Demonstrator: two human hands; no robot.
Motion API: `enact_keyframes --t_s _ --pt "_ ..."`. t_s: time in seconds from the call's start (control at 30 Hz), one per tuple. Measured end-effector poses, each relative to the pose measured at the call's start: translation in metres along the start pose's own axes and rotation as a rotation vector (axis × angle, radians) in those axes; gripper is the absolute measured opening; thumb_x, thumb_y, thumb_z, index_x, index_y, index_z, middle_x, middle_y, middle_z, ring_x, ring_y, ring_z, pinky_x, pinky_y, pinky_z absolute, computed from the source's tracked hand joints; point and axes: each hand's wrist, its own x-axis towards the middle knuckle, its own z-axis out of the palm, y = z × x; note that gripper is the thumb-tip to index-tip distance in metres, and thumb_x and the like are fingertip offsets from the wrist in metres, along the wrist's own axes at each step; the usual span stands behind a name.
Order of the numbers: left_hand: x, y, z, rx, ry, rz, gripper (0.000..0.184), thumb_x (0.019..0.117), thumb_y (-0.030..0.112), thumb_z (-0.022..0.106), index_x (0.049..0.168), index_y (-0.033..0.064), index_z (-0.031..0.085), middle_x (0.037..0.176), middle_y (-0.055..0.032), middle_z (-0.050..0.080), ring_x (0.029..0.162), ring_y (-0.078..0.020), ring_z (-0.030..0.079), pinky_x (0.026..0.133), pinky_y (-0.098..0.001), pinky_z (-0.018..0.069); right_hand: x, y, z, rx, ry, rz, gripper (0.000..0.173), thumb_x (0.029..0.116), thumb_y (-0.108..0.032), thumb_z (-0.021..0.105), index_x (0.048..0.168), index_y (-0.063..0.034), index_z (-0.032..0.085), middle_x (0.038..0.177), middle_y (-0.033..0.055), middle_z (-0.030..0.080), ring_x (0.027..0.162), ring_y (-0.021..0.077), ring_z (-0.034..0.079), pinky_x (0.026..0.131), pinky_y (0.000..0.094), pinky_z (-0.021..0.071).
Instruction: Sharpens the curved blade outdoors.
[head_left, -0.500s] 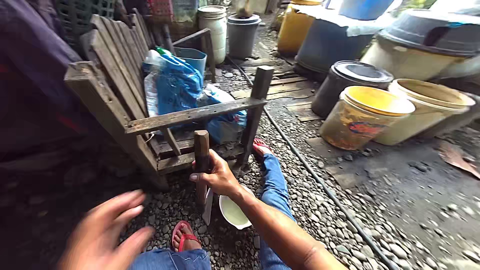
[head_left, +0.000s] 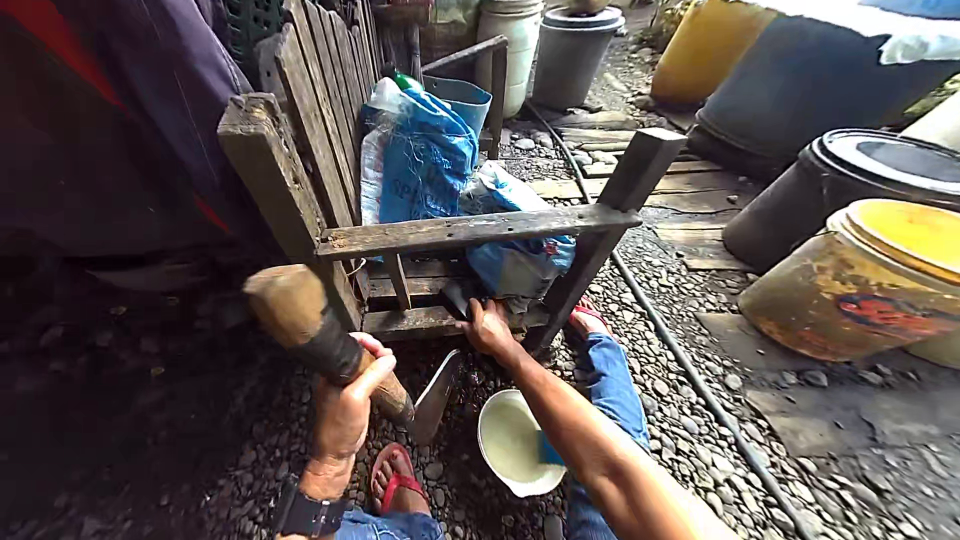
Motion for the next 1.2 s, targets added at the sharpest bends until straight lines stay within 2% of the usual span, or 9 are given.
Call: enact_keyframes --t_s 0.13,0.23,0.43,0.67,0.8,0.87,1.0,1.1,1.2 --pt "0.021 0.013 -0.015 -0.178 0.178 0.084 0.019 0.0912 -0.001 0.048 0.093 0.0134 0.060 0.077 0.0050 0.072 0.071 -0.0105 0.072 0.071 -0.0302 0.0633 0.002 0.005 0.015 -0.007 0.062 -0.016 0.067 0.1001 -0.018 0.063 0.158 -0.0001 0.034 0.153 0.0364 0.039 0.145 0.0534 0.035 0.115 0.0638 0.0338" --pt "0.041 0.020 -0.021 -0.228 0.306 0.035 0.020 0.0965 -0.002 0.042 0.093 0.0121 0.056 0.074 0.0028 0.068 0.070 -0.0125 0.071 0.070 -0.0325 0.0635 -0.035 0.034 0.023 0.343 0.215 -0.003 0.070 0.0904 -0.015 0.074 0.151 0.0044 0.044 0.140 0.0345 0.055 0.131 0.0483 0.054 0.110 0.0597 0.0426" --pt "0.081 -0.001 0.005 -0.278 0.351 -0.082 0.023 0.0986 -0.003 0.041 0.087 0.0141 0.052 0.071 0.0032 0.061 0.064 -0.0101 0.063 0.066 -0.0291 0.0586 -0.123 0.102 0.097 0.614 0.082 0.513 0.052 0.0768 -0.002 0.080 0.124 0.0061 0.062 0.108 0.0267 0.069 0.101 0.0399 0.067 0.089 0.0582 0.0519" --pt "0.091 -0.028 0.023 -0.284 0.449 -0.161 0.019 0.0965 -0.006 0.048 0.087 0.0098 0.052 0.071 -0.0004 0.058 0.063 -0.0110 0.060 0.065 -0.0266 0.0554 -0.084 0.127 0.142 0.205 -0.255 0.682 0.053 0.0872 -0.023 0.076 0.128 0.0064 0.060 0.135 0.0278 0.059 0.128 0.0408 0.057 0.101 0.0552 0.0496" --pt "0.096 -0.034 0.020 -0.289 0.481 -0.197 0.016 0.0963 -0.005 0.050 0.089 0.0080 0.054 0.071 -0.0025 0.059 0.062 -0.0123 0.060 0.062 -0.0274 0.0557 -0.077 0.147 0.165 0.221 -0.260 0.641 0.085 0.0840 -0.022 0.079 0.153 -0.0012 0.036 0.138 0.0275 0.059 0.129 0.0403 0.059 0.103 0.0565 0.0498" --pt "0.098 -0.036 0.017 -0.293 0.467 -0.211 0.015 0.0980 -0.004 0.049 0.090 0.0081 0.053 0.073 -0.0028 0.059 0.064 -0.0123 0.061 0.063 -0.0276 0.0556 -0.078 0.145 0.152 0.221 -0.310 0.619 0.082 0.0828 -0.020 0.080 0.150 0.0016 0.039 0.134 0.0256 0.062 0.128 0.0377 0.061 0.105 0.0539 0.0488" --pt "0.099 -0.039 0.011 -0.278 0.461 -0.232 0.014 0.1009 0.000 0.047 0.091 0.0064 0.054 0.075 -0.0046 0.062 0.065 -0.0140 0.063 0.062 -0.0304 0.0566 -0.090 0.136 0.096 0.222 -0.386 0.550 0.042 0.0826 -0.024 0.080 0.113 0.0025 0.068 0.110 0.0223 0.068 0.103 0.0353 0.065 0.089 0.0569 0.0499" --pt "0.100 -0.041 0.012 -0.269 0.483 -0.228 0.017 0.1018 0.002 0.046 0.088 0.0076 0.054 0.069 -0.0026 0.060 0.060 -0.0134 0.062 0.060 -0.0296 0.0564 -0.110 0.108 0.035 0.338 -0.291 0.362 0.047 0.0816 -0.020 0.082 0.123 -0.0034 0.066 0.112 0.0223 0.069 0.106 0.0367 0.065 0.092 0.0589 0.0494" --pt "0.101 -0.039 0.018 -0.200 0.519 -0.199 0.017 0.1055 0.009 0.053 0.089 0.0079 0.056 0.065 0.0004 0.057 0.055 -0.0105 0.060 0.058 -0.0265 0.0571 -0.098 0.065 0.003 0.479 -0.107 0.043 0.081 0.0847 -0.027 0.082 0.154 -0.0074 0.045 0.138 0.0243 0.061 0.126 0.0372 0.060 0.108 0.0562 0.0465"
